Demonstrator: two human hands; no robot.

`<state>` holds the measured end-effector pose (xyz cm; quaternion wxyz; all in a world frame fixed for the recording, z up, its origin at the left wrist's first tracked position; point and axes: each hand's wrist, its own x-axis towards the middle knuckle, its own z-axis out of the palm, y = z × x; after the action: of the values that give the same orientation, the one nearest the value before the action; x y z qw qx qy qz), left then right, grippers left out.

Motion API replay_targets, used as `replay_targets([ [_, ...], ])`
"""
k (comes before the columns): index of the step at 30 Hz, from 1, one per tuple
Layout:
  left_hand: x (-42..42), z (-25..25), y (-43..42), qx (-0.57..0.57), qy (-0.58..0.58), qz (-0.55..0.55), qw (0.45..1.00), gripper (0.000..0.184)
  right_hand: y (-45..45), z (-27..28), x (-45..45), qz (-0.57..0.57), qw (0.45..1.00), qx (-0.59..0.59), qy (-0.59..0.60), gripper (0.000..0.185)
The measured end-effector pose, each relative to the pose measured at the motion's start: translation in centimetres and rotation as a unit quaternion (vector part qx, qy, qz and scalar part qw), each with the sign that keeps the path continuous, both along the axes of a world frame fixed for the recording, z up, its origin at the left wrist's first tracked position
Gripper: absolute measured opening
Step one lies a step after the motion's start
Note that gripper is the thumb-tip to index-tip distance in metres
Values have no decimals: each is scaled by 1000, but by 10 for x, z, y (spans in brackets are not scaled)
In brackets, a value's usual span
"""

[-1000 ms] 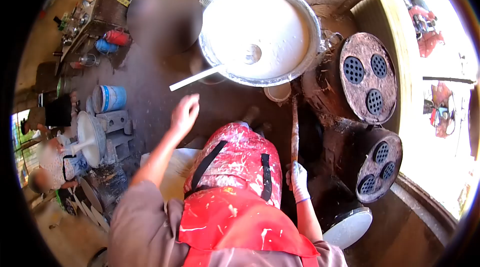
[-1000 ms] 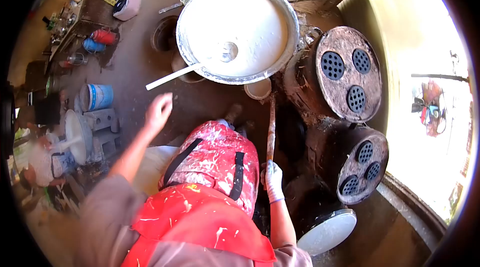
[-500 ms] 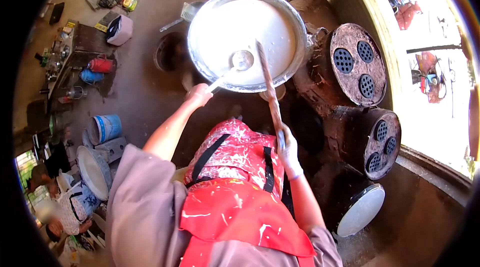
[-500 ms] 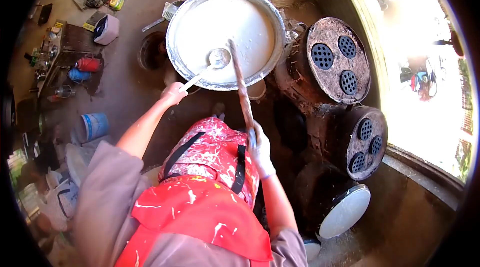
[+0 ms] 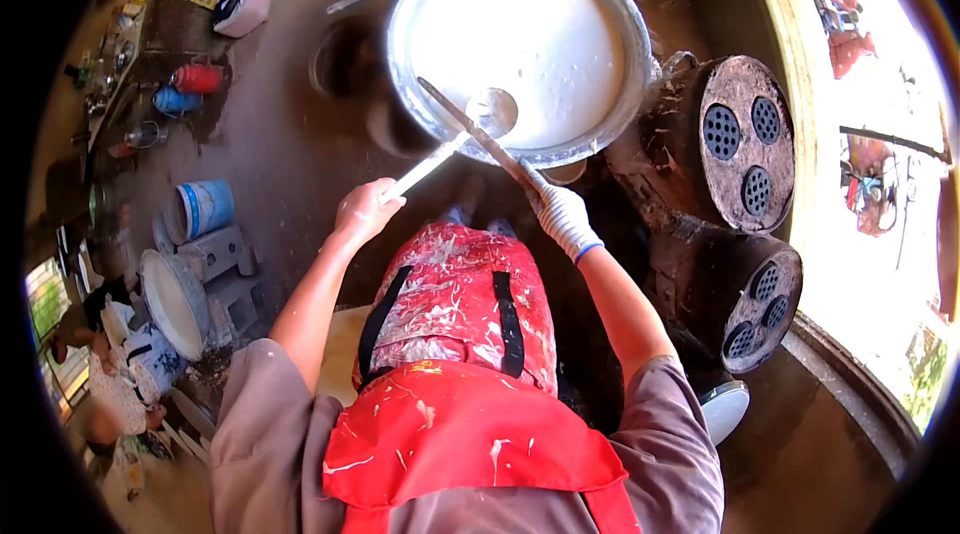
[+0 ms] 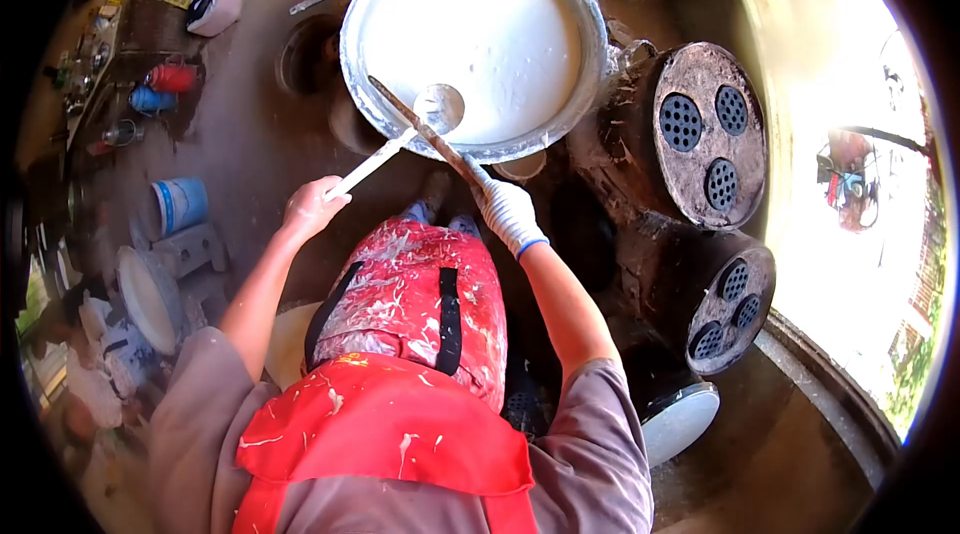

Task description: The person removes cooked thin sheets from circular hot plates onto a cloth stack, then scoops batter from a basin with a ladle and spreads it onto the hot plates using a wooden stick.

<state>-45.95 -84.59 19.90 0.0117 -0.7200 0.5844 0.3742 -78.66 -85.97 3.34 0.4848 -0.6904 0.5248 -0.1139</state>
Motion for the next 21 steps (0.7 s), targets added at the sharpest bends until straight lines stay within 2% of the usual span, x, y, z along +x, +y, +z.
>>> replay_targets([
  [2,-1,-2,6,4,1,3,1000,23,2,31,3,2,990,-130,58,47],
  [4,-2,-6,11,13,-6,-8,1000,24,2,51,1,40,981,-159,105,50],
  [5,-1,-10,13,15,-6,-4,1000,24,4,38,0,1,968,-248,-40,51],
  [7,-1,-17,23,39,22,26,999,25,12,34,-6,57,987,-141,53,54],
  [11,-3,-30,33,-3,66,53,996,21,15,60,-6,54,990,-113,59,56],
  [13,0,-35,33,-15,70,32,997,20,18,63,-6,61,992,-97,57,59],
  [15,5,-43,29,20,95,50,994,19,26,41,-12,99,988,-101,57,60],
  [16,6,-44,25,5,108,37,993,19,26,55,-11,90,990,-93,61,60],
  [17,8,-44,21,36,104,31,993,19,28,64,-12,80,991,-86,64,60],
  [19,6,-35,15,106,140,87,981,18,34,65,-15,81,992,-73,65,59],
  [21,5,-31,16,110,152,106,977,18,38,70,-15,80,993,-62,62,59],
])
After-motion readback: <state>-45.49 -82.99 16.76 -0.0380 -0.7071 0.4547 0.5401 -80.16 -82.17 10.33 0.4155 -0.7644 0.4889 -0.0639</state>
